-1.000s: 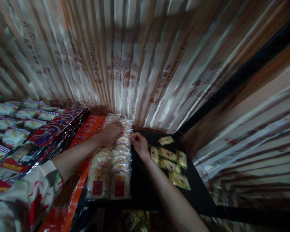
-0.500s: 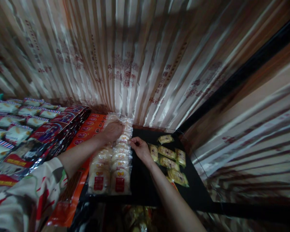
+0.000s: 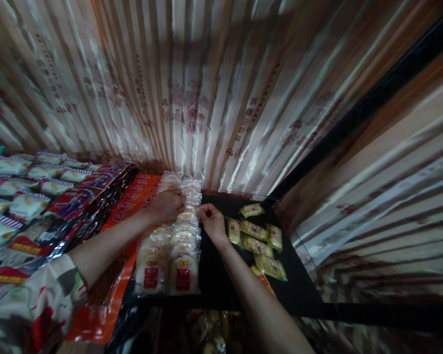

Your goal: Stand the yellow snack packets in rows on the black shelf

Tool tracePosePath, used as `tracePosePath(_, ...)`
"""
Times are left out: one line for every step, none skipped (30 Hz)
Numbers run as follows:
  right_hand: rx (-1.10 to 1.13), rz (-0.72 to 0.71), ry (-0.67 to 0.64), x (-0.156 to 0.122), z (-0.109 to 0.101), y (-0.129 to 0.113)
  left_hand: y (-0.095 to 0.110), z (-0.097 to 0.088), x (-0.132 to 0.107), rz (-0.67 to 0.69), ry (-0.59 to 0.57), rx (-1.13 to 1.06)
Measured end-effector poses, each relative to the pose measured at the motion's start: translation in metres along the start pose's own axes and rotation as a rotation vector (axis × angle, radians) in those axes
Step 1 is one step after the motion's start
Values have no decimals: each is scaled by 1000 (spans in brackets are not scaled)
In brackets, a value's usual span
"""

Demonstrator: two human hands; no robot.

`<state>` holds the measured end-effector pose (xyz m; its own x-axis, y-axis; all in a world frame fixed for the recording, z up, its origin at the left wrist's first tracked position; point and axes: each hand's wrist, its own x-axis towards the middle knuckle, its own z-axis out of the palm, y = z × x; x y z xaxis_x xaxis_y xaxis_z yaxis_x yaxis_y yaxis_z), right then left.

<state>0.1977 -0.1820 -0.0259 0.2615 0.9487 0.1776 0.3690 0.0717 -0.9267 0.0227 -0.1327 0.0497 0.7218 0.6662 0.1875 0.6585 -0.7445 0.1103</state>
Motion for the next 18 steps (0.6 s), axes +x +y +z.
tracePosePath(8,3,-1,0,1,0,0,-1,-1,-8,-15,-2)
tracePosePath(20,7,-6,0,2,0,1,-1,-1,-18,-24,3)
tracePosePath(34,11,-12,0,2,0,2,-1,-1,-29,-28,13)
tracePosePath(48,14,-18,-1,2,-1,3,-1,0,-36,-31,27)
tracePosePath(59,16,-21,-1,1,-1,4,-1,1,-37,-33,43)
tracePosePath(65,19,-21,-2,0,-2,5,-1,2,-35,-31,60)
tracePosePath(66,22,-22,-4,-2,-2,6,0,3,-30,-28,77)
tracePosePath(63,26,-24,-6,-4,-3,6,1,4,-23,-22,91)
tracePosePath(54,29,-24,-8,-7,-3,6,2,4,-16,-16,103)
tracePosePath(44,30,-24,-11,-9,-3,6,2,4,-12,-10,112)
tracePosePath(36,30,-25,-14,-11,-3,7,2,4,-8,-5,117)
tracePosePath(33,28,-36,-17,-13,-3,7,2,4,-4,-2,120)
tracePosePath(36,26,-55,-21,-15,-3,8,1,3,-2,0,121)
tracePosePath(45,26,-83,-24,-16,-4,9,1,3,-2,1,122)
tracePosePath(61,27,-115,-27,-17,-4,9,0,3,-1,0,120)
tracePosePath(82,32,-144,-29,-18,-5,10,-1,3,-2,-4,117)
tracePosePath(104,37,-161,-31,-18,-5,10,-2,3,-5,-10,115)
tracePosePath(125,38,-170,-32,-17,-6,11,-2,3,-10,-17,113)
